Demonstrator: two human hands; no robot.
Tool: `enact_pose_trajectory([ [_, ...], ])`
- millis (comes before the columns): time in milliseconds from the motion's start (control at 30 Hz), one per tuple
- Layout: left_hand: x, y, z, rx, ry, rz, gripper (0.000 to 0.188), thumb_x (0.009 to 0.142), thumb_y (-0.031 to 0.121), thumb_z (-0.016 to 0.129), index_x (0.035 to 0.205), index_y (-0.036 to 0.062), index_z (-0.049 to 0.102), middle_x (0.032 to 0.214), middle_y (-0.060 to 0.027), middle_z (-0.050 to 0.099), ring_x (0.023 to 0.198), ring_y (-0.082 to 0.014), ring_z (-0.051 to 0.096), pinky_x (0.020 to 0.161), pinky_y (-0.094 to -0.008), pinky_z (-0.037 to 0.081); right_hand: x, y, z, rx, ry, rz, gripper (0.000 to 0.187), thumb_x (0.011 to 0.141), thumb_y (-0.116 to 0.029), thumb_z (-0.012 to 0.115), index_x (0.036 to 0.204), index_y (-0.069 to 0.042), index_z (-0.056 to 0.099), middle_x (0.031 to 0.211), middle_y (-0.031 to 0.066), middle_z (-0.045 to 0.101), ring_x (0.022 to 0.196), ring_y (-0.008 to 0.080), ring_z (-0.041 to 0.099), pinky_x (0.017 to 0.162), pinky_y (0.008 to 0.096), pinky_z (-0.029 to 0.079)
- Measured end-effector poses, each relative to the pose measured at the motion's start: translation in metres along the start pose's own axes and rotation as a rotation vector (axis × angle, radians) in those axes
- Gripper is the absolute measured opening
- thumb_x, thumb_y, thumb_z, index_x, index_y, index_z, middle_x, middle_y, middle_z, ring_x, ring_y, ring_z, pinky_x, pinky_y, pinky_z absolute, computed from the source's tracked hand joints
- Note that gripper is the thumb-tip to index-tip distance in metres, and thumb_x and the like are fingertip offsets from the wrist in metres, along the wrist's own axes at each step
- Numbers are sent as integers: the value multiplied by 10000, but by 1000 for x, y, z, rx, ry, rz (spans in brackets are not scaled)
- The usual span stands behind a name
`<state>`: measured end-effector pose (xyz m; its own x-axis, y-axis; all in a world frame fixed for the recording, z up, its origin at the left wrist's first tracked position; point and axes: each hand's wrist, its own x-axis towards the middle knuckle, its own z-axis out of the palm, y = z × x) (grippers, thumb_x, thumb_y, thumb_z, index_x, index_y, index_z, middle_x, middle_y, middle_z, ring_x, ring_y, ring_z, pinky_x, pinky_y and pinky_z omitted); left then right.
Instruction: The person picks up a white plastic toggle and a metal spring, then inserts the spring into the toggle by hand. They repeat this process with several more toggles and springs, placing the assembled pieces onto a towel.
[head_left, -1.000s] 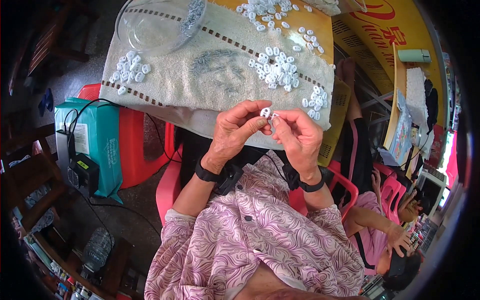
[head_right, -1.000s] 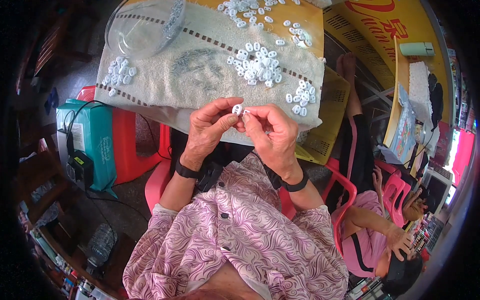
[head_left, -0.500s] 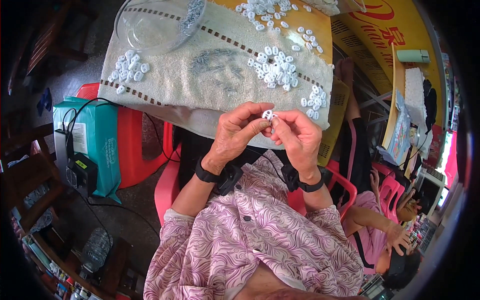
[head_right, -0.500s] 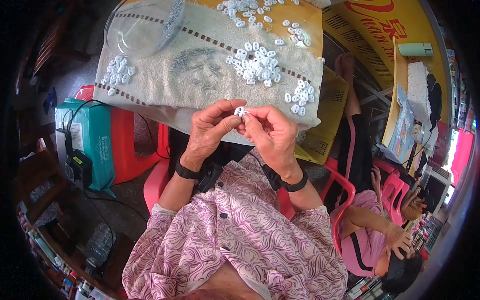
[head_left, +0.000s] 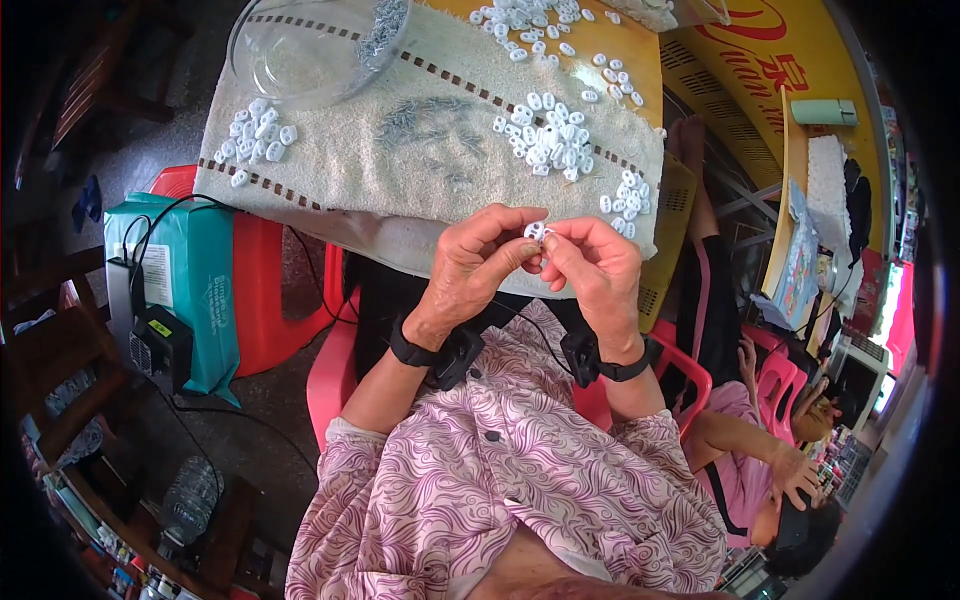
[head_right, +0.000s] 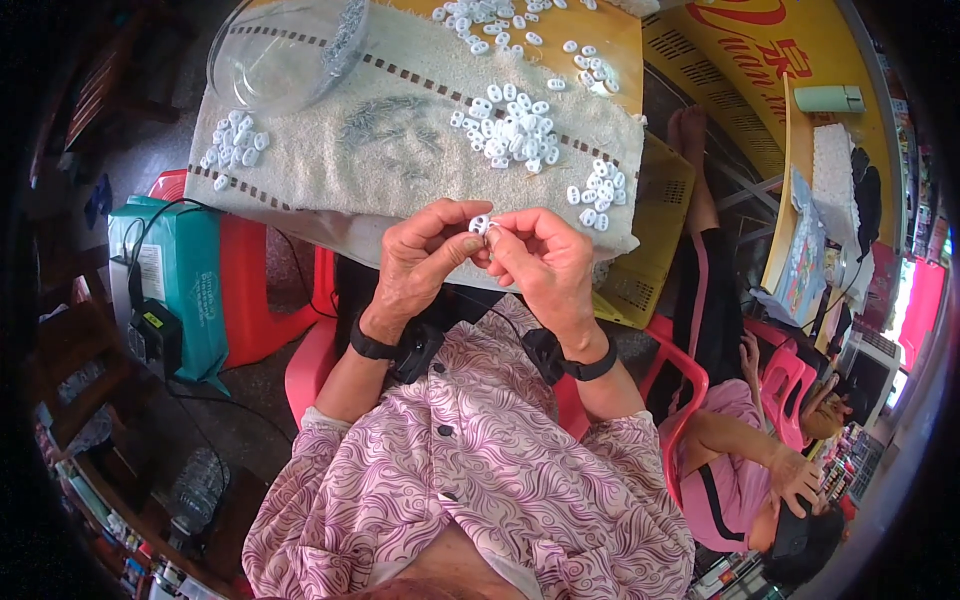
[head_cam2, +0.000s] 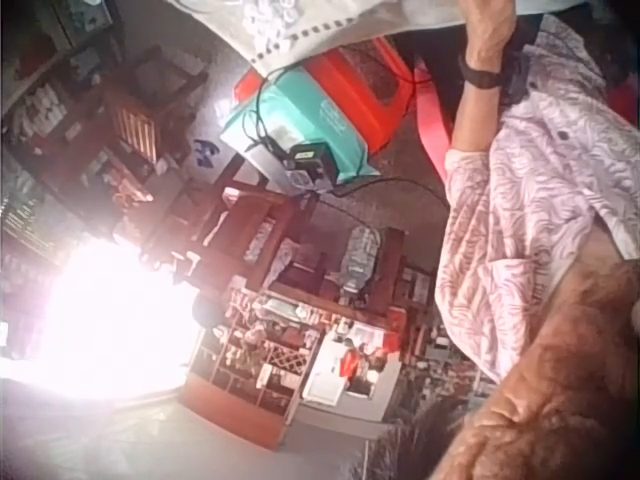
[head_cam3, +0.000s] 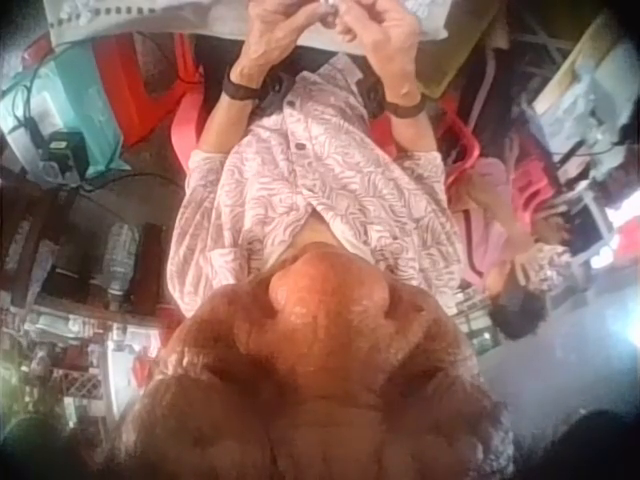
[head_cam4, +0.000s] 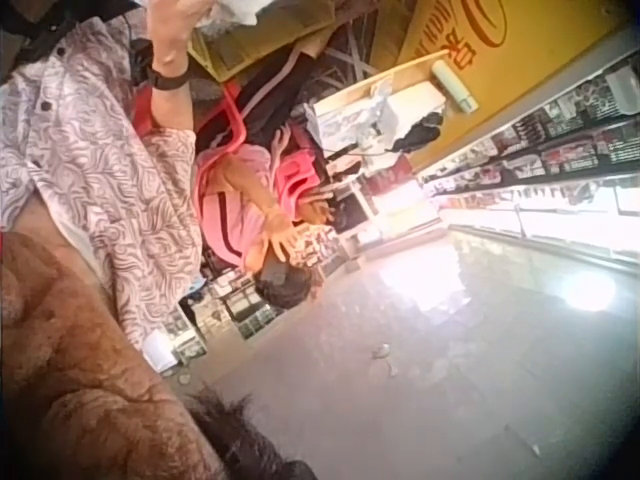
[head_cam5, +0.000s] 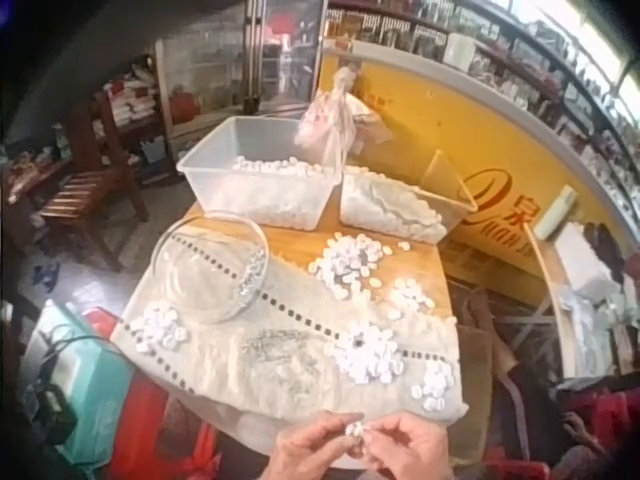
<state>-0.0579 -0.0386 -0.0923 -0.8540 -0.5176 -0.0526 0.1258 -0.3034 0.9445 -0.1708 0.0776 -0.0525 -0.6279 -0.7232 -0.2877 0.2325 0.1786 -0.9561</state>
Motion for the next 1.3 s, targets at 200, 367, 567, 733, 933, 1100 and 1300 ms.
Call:
enact_pose_trajectory([
  [200, 0, 4, 0, 26, -5, 18, 243, 898, 3, 609, 1140, -24, 620, 886, -45, 608, 761, -98, 625, 679, -232, 528, 2, 1, -1, 46, -27, 25, 121, 894, -73, 632, 960, 27, 648, 726, 42, 652, 606, 62, 603, 503, 188, 473],
  [367, 1, 4, -2, 18, 1, 24, 248, 901, 0, 603, 1147, -22, 620, 889, -47, 611, 772, -103, 634, 691, -232, 534, 3, 2, 1, 26, -28, -3, 123, 894, -65, 631, 970, 30, 650, 734, 47, 655, 609, 68, 608, 500, 188, 474],
  [567, 2, 6, -4, 32, -9, 24, 244, 902, -5, 597, 1144, -30, 619, 887, -48, 613, 764, -104, 630, 691, -239, 533, 5, 3, 1, 57, -53, -23, 127, 896, -62, 636, 981, 29, 653, 754, 57, 663, 616, 79, 621, 503, 192, 487],
  [733, 2, 5, -8, -61, -33, -17, 240, 899, 0, 603, 1136, -30, 625, 882, -49, 619, 758, -103, 626, 694, -240, 530, 6, 3, -1, 60, -94, -34, 121, 900, -42, 625, 988, 32, 658, 767, 70, 667, 620, 87, 629, 494, 198, 503],
  [933, 1, 5, -10, -17, -51, -1, 247, 898, 4, 608, 1141, -35, 624, 883, -48, 616, 765, -106, 626, 701, -241, 529, 8, 2, -3, 62, -115, -19, 119, 900, -39, 624, 986, 35, 659, 775, 84, 671, 627, 99, 638, 499, 202, 517],
  [1100, 2, 7, -10, -90, -52, -21, 253, 893, -1, 611, 1143, -37, 626, 883, -45, 609, 782, -112, 626, 713, -245, 528, 5, 1, -1, 107, -136, -28, 134, 904, -42, 621, 1005, 41, 648, 805, 95, 676, 664, 119, 656, 529, 212, 533],
  [1300, 2, 8, -7, -145, -45, -22, 263, 893, -13, 608, 1156, -31, 612, 905, -51, 639, 797, -109, 622, 729, -253, 531, 2, -3, 0, 113, -118, -26, 135, 914, -46, 608, 1009, 48, 628, 835, 107, 679, 696, 123, 662, 561, 214, 540],
])
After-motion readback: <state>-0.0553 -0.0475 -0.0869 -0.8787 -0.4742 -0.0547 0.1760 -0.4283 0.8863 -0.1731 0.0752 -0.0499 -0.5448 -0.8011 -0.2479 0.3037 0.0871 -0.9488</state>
